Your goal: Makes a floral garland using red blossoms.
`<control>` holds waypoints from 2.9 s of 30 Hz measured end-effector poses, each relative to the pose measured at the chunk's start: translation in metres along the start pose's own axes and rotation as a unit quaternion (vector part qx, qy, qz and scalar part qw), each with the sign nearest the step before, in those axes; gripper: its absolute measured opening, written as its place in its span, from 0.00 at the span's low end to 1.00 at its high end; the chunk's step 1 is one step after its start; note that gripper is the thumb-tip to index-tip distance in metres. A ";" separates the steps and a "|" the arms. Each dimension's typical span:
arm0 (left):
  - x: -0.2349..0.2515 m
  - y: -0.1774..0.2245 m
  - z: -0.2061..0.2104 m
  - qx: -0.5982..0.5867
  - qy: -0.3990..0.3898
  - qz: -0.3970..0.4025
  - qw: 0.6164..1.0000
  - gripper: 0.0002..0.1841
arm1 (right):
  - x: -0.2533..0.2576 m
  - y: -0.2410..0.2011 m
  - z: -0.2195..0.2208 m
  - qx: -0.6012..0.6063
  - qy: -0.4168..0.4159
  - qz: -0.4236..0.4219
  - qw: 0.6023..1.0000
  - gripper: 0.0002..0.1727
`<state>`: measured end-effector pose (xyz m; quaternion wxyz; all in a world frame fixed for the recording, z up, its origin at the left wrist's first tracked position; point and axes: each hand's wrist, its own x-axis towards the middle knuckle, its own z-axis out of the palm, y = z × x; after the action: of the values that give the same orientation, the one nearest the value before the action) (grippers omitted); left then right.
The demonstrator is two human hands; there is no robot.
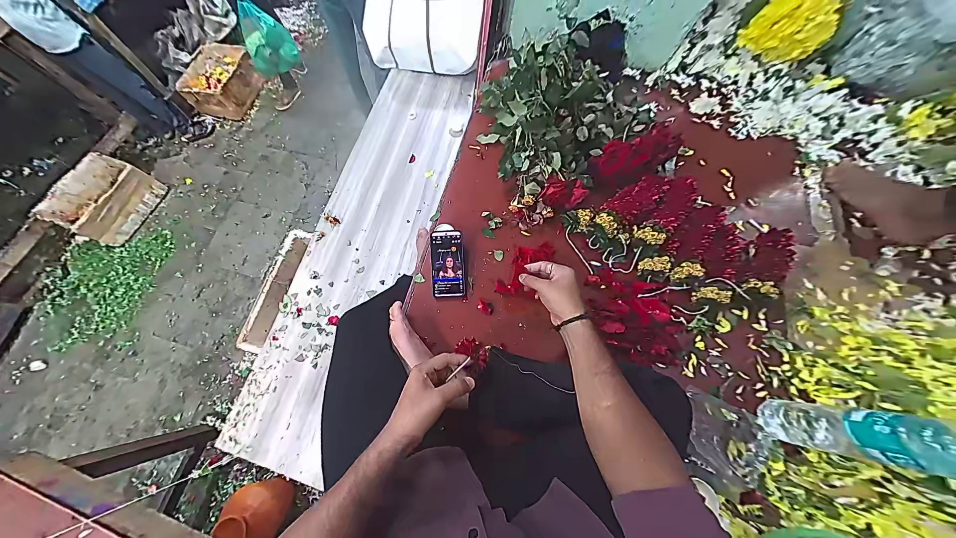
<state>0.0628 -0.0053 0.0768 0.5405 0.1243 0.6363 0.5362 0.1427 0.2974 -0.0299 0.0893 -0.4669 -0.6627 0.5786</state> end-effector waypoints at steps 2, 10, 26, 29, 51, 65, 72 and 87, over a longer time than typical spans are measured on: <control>0.001 0.001 0.001 -0.047 -0.021 -0.017 0.999 0.25 | -0.036 -0.022 -0.005 0.061 -0.044 0.017 0.997 0.10; 0.012 0.003 0.017 -0.151 0.017 0.002 0.988 0.40 | -0.153 -0.052 0.015 0.174 -0.198 -0.033 0.964 0.09; 0.017 0.000 0.014 -0.160 0.091 0.023 0.983 0.36 | -0.157 -0.030 0.036 0.244 -0.190 -0.027 0.951 0.11; 0.017 -0.002 0.012 -0.172 0.089 0.023 0.981 0.31 | -0.156 -0.027 0.034 0.229 -0.206 -0.060 0.949 0.11; 0.015 0.003 0.001 -0.012 0.141 0.040 0.989 0.23 | -0.169 -0.037 0.048 0.230 -0.103 -0.097 0.963 0.27; 0.014 0.007 -0.003 0.149 0.076 0.102 0.981 0.08 | -0.170 -0.039 0.054 0.253 -0.080 0.024 0.964 0.31; 0.021 0.010 -0.010 0.193 0.055 0.067 0.977 0.06 | -0.164 -0.033 0.047 0.174 -0.135 0.071 0.973 0.41; 0.037 0.044 -0.037 0.262 0.142 -0.028 0.954 0.08 | -0.157 -0.031 0.024 0.019 -0.214 -0.120 0.969 0.07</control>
<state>-0.0006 0.0185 0.0865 0.4077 0.1661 0.8282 0.3468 0.1970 0.1709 0.0552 0.0228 -0.2473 -0.7064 0.6629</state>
